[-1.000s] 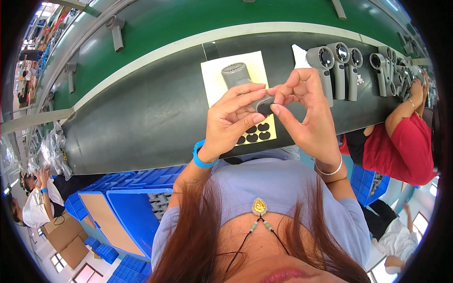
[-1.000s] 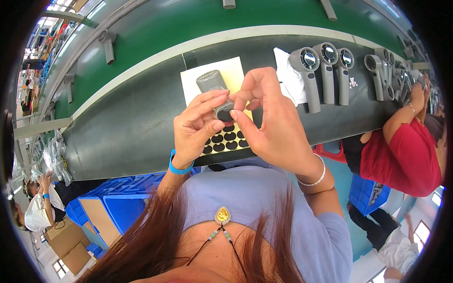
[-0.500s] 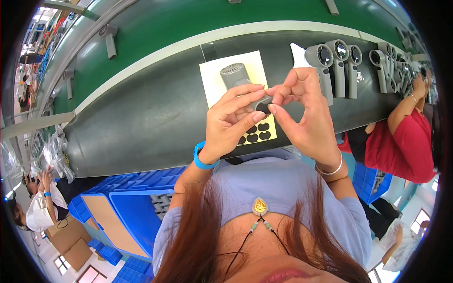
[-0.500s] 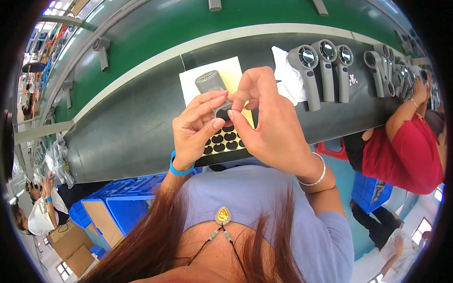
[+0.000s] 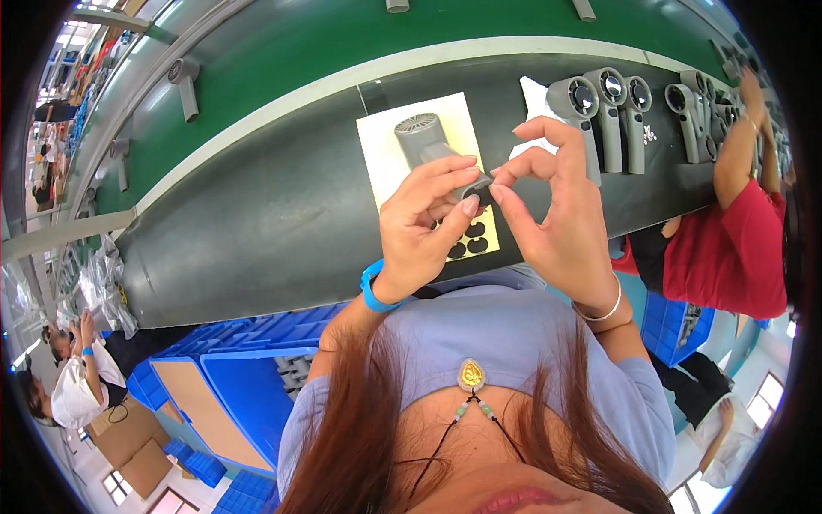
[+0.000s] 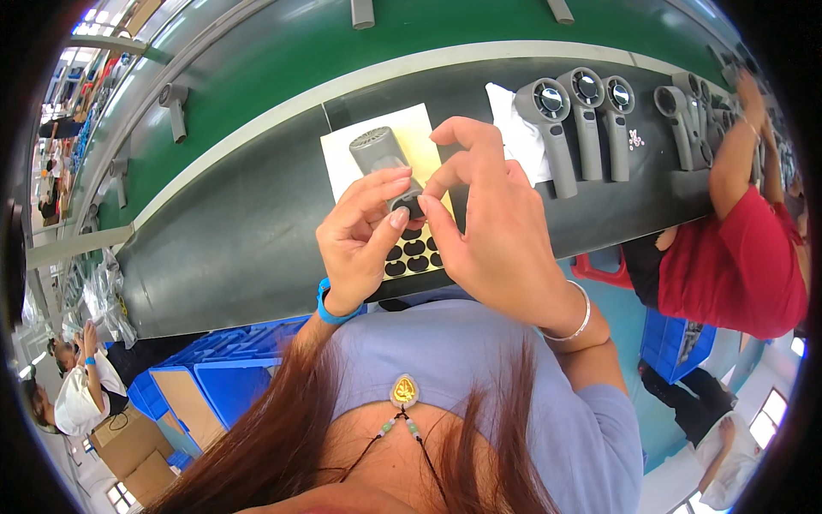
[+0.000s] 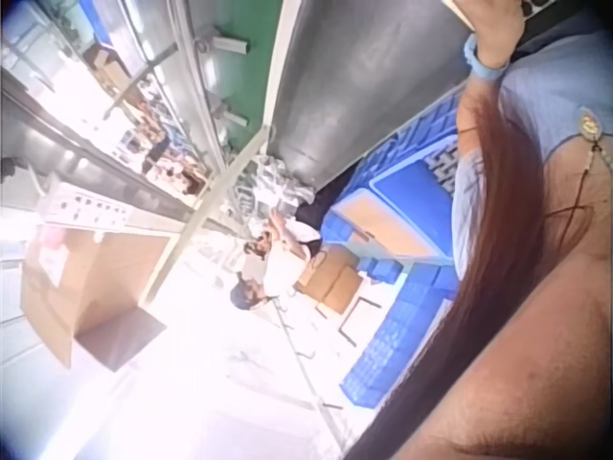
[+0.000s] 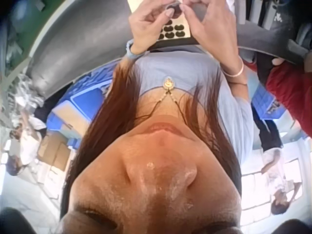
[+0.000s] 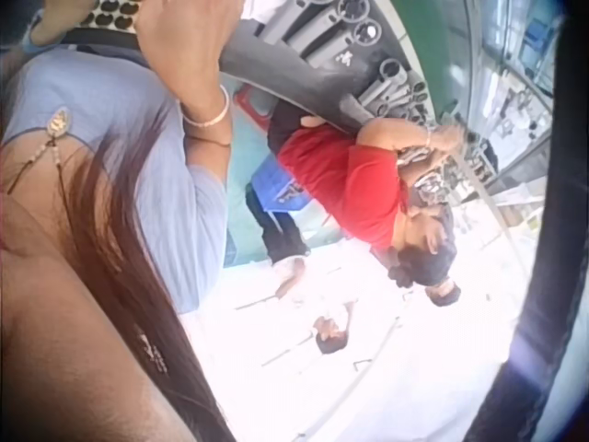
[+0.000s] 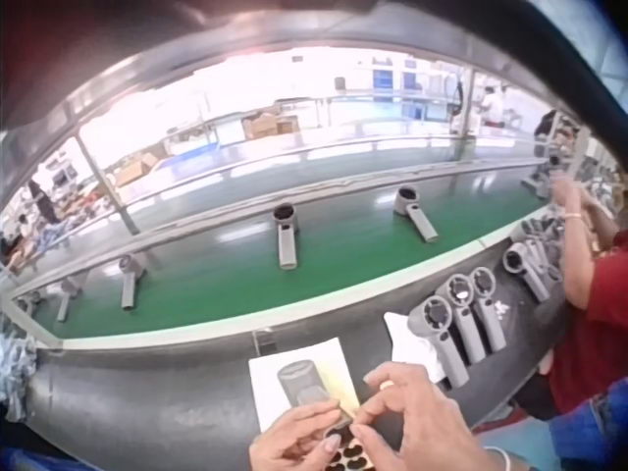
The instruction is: The person takes handheld fan casings from a conveyor belt, peels adhesive pads from a sheet, and sticks the pads onto the base of the fan handles by hand.
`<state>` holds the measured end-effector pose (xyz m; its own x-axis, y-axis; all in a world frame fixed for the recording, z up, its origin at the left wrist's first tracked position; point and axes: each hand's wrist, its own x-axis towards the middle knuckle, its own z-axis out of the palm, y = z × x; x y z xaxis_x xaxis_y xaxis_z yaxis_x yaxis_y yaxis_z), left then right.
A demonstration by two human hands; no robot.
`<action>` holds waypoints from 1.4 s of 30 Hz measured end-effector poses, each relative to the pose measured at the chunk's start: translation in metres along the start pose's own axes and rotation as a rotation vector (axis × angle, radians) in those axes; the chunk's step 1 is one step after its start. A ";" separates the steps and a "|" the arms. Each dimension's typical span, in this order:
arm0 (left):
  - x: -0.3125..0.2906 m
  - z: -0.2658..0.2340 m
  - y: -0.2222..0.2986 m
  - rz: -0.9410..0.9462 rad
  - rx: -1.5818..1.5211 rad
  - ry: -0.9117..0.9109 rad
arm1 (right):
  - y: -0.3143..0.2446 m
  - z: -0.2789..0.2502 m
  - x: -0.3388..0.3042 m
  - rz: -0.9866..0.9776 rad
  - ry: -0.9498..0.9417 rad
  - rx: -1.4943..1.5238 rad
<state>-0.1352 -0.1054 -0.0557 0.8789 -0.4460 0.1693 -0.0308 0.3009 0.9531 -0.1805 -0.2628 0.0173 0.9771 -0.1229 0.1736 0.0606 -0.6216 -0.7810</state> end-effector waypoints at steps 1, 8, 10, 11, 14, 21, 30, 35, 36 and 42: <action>0.000 0.000 -0.001 0.001 0.007 0.000 | 0.000 0.001 -0.001 0.001 0.001 -0.001; -0.001 0.002 -0.001 0.011 0.051 0.003 | 0.000 0.002 -0.002 -0.032 0.038 -0.068; 0.000 0.003 -0.002 0.012 0.059 -0.003 | 0.000 0.001 -0.001 -0.020 0.039 -0.065; 0.000 0.003 -0.002 0.013 0.065 -0.005 | 0.000 0.001 -0.001 -0.016 0.040 -0.070; -0.001 0.003 -0.004 0.017 0.053 -0.008 | 0.000 0.001 -0.003 -0.020 0.033 -0.100; 0.003 -0.007 0.000 0.039 -0.025 0.063 | 0.027 -0.005 0.015 -0.013 0.250 -0.235; 0.118 -0.123 -0.023 0.264 0.721 0.130 | 0.065 0.039 0.002 0.085 -0.181 -0.045; 0.221 -0.215 -0.053 0.474 1.051 0.096 | 0.086 0.061 -0.001 0.035 -0.194 -0.068; 0.228 -0.230 -0.055 0.431 1.121 0.104 | 0.090 0.064 0.000 0.035 -0.186 -0.081; 0.241 -0.236 -0.080 0.488 1.465 0.311 | 0.100 0.068 -0.003 0.019 -0.191 -0.094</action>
<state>0.1918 -0.0377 -0.1505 0.7009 -0.3145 0.6402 -0.5834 -0.7691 0.2609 -0.1638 -0.2721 -0.1024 0.9993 0.0082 0.0357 0.0314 -0.6915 -0.7217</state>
